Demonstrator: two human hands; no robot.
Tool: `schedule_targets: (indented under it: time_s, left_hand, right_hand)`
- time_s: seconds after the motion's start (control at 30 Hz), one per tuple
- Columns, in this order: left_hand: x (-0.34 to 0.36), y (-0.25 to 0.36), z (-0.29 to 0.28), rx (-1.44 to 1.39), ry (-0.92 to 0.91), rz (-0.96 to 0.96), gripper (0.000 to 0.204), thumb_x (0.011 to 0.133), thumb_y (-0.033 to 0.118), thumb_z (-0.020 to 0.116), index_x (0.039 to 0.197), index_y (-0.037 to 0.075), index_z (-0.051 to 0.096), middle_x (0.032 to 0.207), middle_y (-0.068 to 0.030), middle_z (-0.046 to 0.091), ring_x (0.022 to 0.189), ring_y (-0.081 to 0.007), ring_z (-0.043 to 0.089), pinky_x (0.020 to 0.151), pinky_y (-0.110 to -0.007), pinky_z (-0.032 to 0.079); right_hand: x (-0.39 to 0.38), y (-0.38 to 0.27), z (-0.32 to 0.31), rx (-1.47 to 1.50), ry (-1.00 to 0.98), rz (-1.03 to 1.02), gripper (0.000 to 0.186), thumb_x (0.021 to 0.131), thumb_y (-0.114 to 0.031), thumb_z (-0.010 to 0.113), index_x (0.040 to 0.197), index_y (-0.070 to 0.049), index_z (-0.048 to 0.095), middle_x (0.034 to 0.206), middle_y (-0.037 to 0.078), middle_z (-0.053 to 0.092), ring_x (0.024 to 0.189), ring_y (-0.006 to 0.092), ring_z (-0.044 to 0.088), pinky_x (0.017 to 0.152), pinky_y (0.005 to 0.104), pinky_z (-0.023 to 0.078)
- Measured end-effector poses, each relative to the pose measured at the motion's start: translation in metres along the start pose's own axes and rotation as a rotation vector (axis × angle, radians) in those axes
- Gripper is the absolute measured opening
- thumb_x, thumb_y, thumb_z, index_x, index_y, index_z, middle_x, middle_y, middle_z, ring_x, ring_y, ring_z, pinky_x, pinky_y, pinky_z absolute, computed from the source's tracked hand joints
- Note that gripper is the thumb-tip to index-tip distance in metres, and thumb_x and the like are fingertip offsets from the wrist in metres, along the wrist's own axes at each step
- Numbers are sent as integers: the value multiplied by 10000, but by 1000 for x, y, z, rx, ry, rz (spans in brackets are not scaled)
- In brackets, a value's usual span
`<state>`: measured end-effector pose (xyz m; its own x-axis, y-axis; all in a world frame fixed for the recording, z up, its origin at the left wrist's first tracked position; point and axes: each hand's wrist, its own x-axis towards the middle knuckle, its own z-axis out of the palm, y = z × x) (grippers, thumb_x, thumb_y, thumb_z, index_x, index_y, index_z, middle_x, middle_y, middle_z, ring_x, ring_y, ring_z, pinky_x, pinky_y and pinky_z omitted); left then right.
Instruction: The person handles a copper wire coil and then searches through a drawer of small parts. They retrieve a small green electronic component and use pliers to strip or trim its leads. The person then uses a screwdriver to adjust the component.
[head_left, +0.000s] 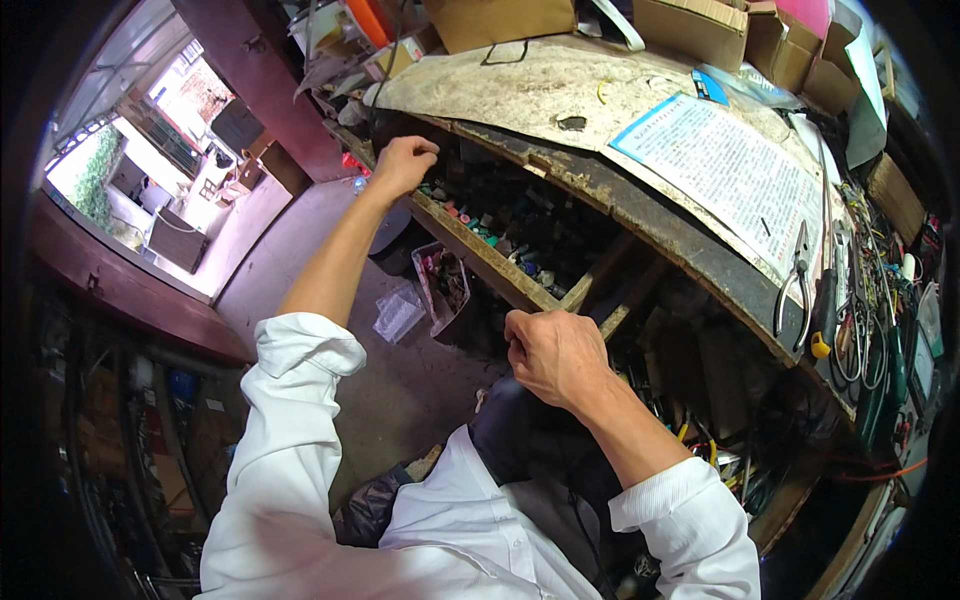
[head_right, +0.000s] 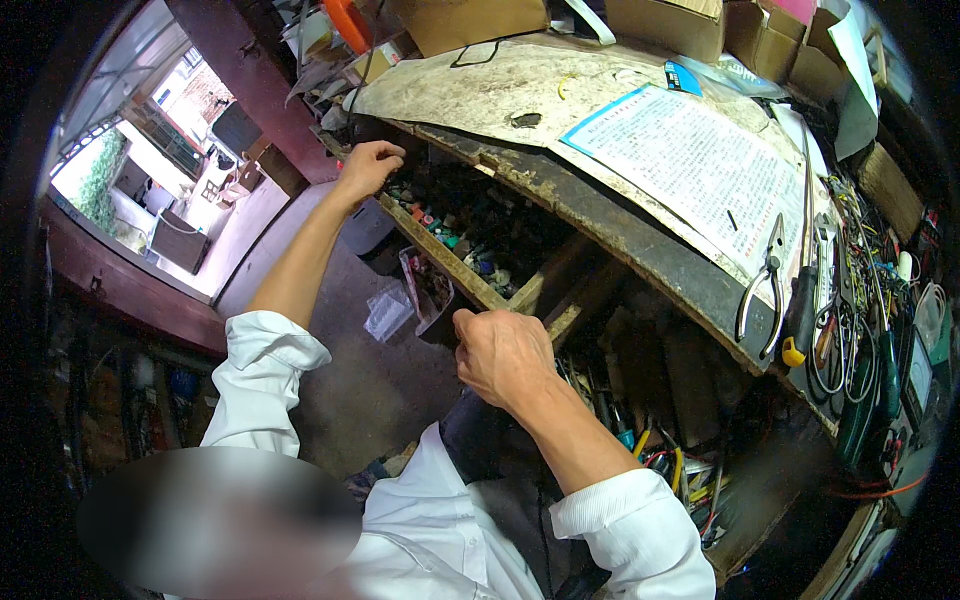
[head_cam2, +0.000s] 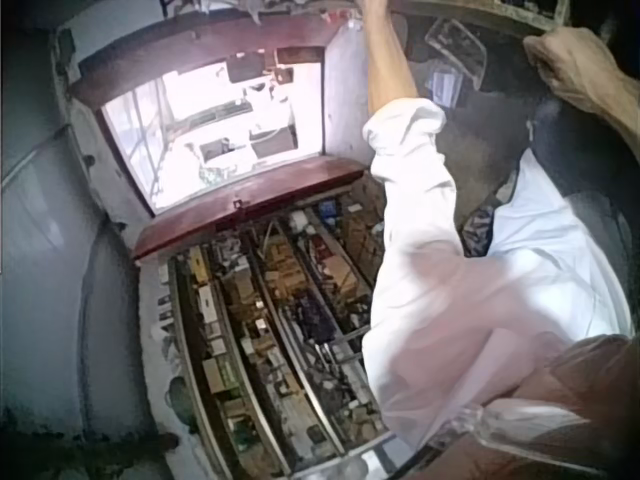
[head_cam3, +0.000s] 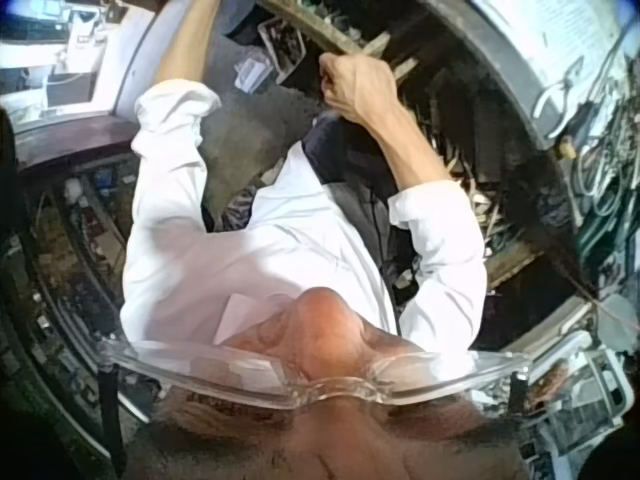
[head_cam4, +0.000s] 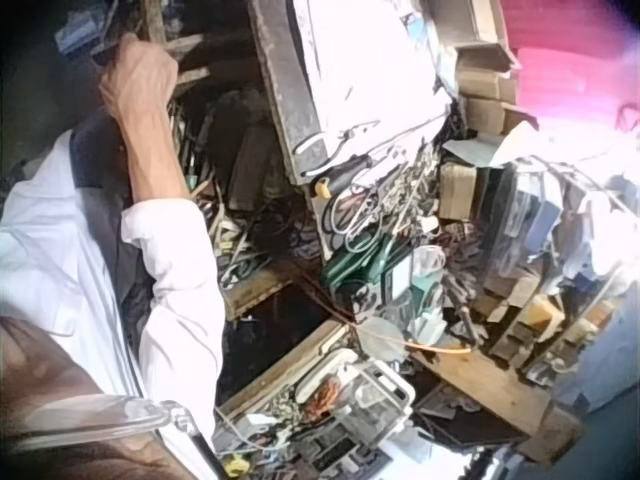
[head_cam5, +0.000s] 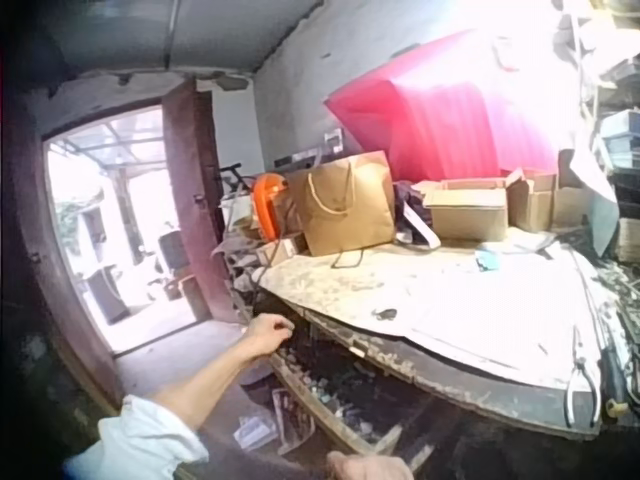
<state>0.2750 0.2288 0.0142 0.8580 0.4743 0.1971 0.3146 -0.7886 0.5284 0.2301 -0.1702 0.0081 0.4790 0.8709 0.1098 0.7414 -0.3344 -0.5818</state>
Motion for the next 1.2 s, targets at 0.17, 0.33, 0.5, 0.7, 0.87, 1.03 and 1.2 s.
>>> schedule_targets:
  time_s: [0.17,0.33,0.5,0.7,0.87,1.03,1.2]
  left_hand:
    - [-3,17,15,290,-204,38,596,694,344,833,1137,-26,681,1141,-282,697,1090,-432,673,909,-470,534]
    - [-13,41,19,196,-24,26,527,694,384,810,984,-41,693,956,-278,710,943,-440,694,817,-479,542]
    - [-9,63,39,44,-3,-88,424,770,339,712,908,-60,734,963,-301,725,953,-445,710,829,-469,560]
    - [-19,88,95,179,-82,-61,346,872,187,551,1013,-68,737,1123,-337,695,1105,-469,673,934,-483,559]
    - [-46,137,62,-21,-386,121,271,885,69,576,1073,-81,700,1047,-241,738,936,-340,696,809,-414,539]
    - [-40,79,19,-473,-379,174,277,925,181,700,1114,-18,729,931,-42,748,811,-114,662,759,-304,539]
    - [-2,13,-9,101,-68,-10,276,851,226,733,1055,50,790,982,-174,775,932,-301,757,855,-387,574]
  right_hand:
    - [-1,2,1,1,23,-12,136,798,-131,640,897,-54,692,748,179,687,761,389,693,680,489,549]
    - [-1,2,1,2,11,2,131,800,-134,644,892,-53,691,754,180,690,767,386,697,678,489,550]
    - [-1,-1,2,10,12,-7,136,806,-139,643,902,-48,678,763,185,692,780,396,696,692,498,551]
    - [1,-3,2,-24,-5,-7,144,794,-133,644,908,-62,695,770,164,701,765,385,692,687,481,552]
    - [0,-1,-3,-16,-20,17,143,790,-130,642,908,-67,694,774,161,704,765,388,688,684,480,550]
    - [1,-3,-1,-4,-14,1,138,787,-128,642,900,-69,693,763,159,697,761,390,686,680,483,549]
    - [0,0,2,7,18,-3,122,789,-133,645,883,-62,675,746,170,686,763,397,687,675,494,548]
